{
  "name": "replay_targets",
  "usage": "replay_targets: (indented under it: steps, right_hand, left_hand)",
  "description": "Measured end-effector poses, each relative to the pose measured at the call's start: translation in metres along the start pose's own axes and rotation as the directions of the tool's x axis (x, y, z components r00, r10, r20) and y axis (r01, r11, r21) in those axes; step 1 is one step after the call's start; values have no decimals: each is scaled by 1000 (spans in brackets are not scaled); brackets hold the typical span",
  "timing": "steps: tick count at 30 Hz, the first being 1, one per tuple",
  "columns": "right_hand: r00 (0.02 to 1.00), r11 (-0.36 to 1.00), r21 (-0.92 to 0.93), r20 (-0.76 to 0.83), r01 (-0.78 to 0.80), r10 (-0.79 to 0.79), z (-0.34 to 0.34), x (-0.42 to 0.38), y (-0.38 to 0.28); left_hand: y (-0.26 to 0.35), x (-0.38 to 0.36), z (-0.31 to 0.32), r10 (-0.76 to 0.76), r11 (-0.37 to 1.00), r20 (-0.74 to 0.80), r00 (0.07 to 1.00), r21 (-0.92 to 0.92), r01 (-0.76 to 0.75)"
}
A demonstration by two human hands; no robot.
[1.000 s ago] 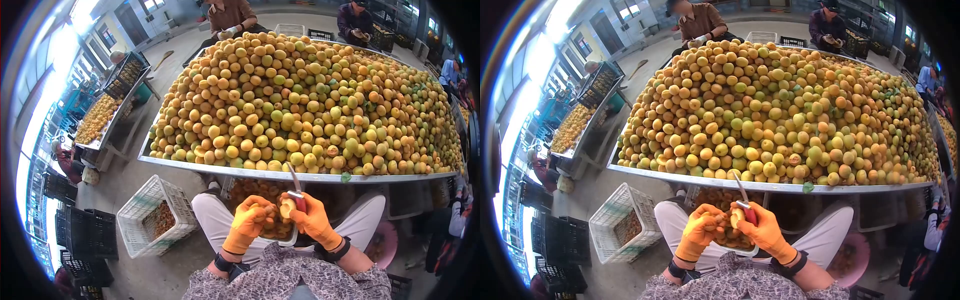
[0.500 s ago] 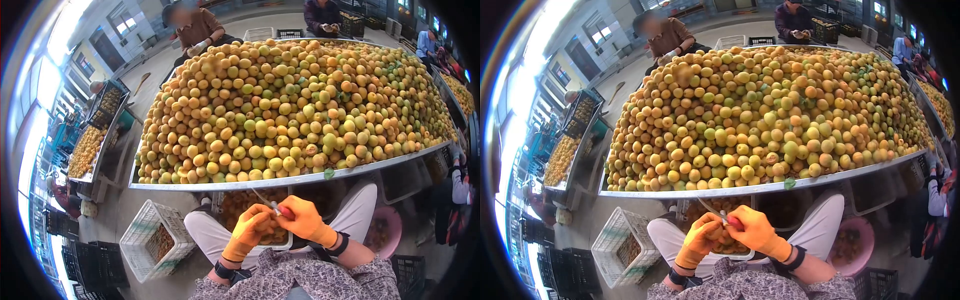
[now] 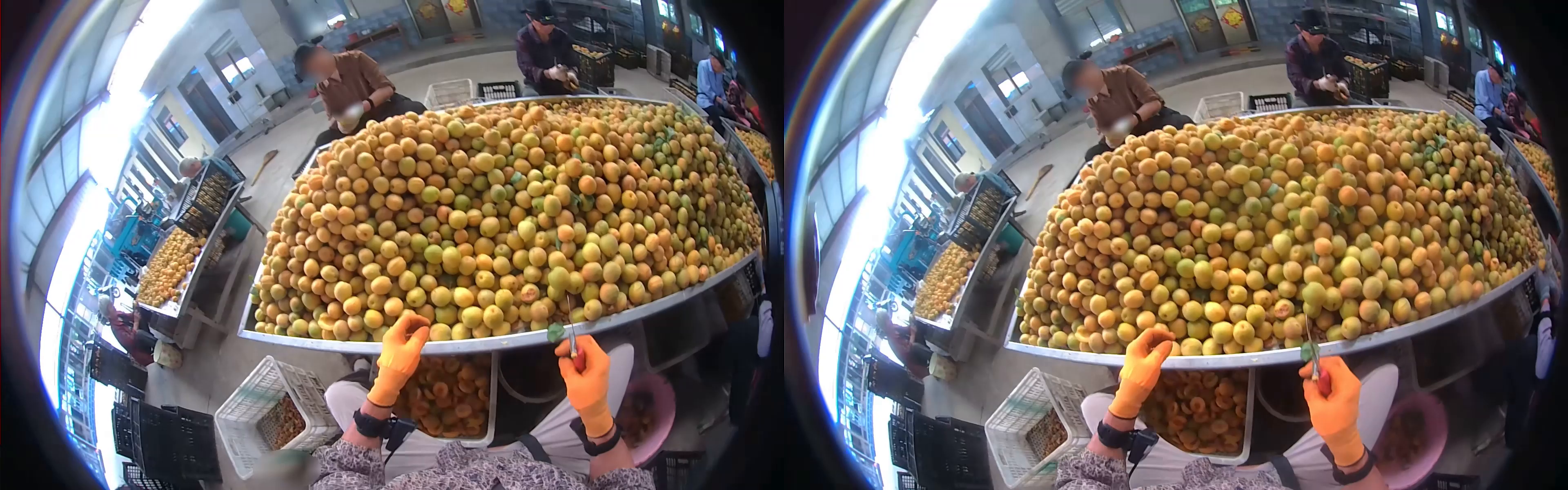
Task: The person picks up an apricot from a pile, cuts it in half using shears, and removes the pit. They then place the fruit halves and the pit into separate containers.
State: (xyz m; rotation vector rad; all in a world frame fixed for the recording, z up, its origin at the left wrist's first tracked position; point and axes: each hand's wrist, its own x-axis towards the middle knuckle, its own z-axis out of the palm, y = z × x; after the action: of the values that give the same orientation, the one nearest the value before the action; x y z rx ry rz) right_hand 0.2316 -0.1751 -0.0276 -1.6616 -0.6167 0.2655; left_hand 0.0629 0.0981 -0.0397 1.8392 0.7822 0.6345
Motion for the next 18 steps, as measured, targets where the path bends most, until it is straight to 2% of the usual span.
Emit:
replay_targets:
  steps: [1, 3, 4, 5, 7, 9, 11, 12, 13, 15, 17, 18]
  right_hand:
    - [999, 998, 35, 19, -48, 47, -1, 0, -5]
    - [999, 999, 32, 28, -41, 41, -1, 1, -9]
    - [999, 998, 50, 28, -48, 47, -1, 1, -5]
    - [998, 996, 66, 28, -57, 55, -3, 2, -4]
    - [996, 998, 27, 55, -65, 63, -6, 7, -22]
    - [986, 984, 71, 46, -164, 161, -6, 8, -46]
    - [991, 991, 19, 28, -130, 129, -12, 11, -41]
    - [996, 1000, 5, 89, -28, 27, -16, 9, -41]
    - [996, 999, -35, 83, -14, 17, -16, 10, -47]
    - [995, 997, -54, 85, -48, 52, -16, 11, -51]
    - [990, 987, -119, 84, -105, 116, -15, 12, -54]
    - [982, 982, -95, 84, -162, 170, -14, 12, -53]
  left_hand:
    - [-1, 15, 0, -19, 998, -37, 999, -60, 16]
    - [-1, 43, -4, -11, 996, -91, 996, -90, 3]
    - [3, 58, -9, -19, 999, -97, 995, -52, 14]
    - [-4, 74, -11, 78, 997, -144, 987, 24, -75]
    - [1, 101, -17, 70, 997, -205, 976, 46, -62]
    - [-9, 131, -24, 170, 975, -292, 941, 189, -118]
    - [-3, 152, -31, 215, 946, -368, 905, 309, -100]
    - [-9, 165, -35, 177, 943, -400, 899, 331, -38]
    - [-4, 172, -41, 200, 889, -398, 896, 458, 5]
    - [-11, 189, -51, 234, 886, -444, 865, 464, -2]
    - [-9, 206, -61, 229, 868, -502, 834, 493, 58]
    - [-16, 219, -69, 343, 822, -518, 784, 569, 16]
